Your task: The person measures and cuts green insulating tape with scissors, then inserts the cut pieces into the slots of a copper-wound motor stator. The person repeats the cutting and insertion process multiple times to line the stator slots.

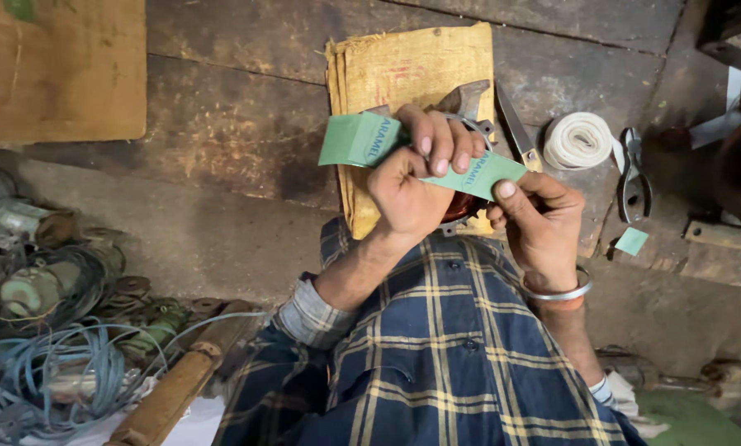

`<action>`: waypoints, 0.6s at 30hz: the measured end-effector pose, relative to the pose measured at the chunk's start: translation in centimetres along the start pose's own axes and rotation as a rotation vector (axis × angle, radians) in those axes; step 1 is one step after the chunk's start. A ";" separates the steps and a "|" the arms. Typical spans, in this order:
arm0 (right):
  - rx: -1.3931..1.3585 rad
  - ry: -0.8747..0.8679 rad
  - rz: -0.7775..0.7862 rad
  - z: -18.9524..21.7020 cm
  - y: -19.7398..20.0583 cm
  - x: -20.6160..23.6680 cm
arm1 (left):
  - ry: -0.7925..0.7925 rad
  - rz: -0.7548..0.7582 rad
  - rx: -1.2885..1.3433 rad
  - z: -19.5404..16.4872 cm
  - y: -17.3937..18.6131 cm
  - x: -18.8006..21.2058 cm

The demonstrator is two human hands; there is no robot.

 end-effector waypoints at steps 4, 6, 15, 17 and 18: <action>0.016 0.013 0.012 0.1 -0.1 0.0 | 0.097 0.011 0.114 -0.8 -0.4 -0.5; 0.043 0.029 0.006 0.3 -0.3 0.2 | 0.161 -0.034 0.104 -1.1 -0.2 -0.5; 0.142 0.047 0.025 2.3 -0.5 0.1 | 0.317 -0.074 -0.636 -2.8 1.9 0.0; 0.139 0.062 0.044 2.7 -0.3 -0.1 | 0.302 -0.018 -0.987 -4.1 2.1 0.0; 0.149 0.057 0.048 2.9 -0.2 -0.2 | 0.291 0.028 -1.021 -4.6 2.0 -0.1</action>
Point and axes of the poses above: each hand's wrist, its own x-axis away from the middle knuckle, its own y-axis out of the back of the hand, z = x × y, the point moved 3 cm from there along -x, towards the middle knuckle, and after that the axes turned 13 degrees about -x, right-handed, at the moved point
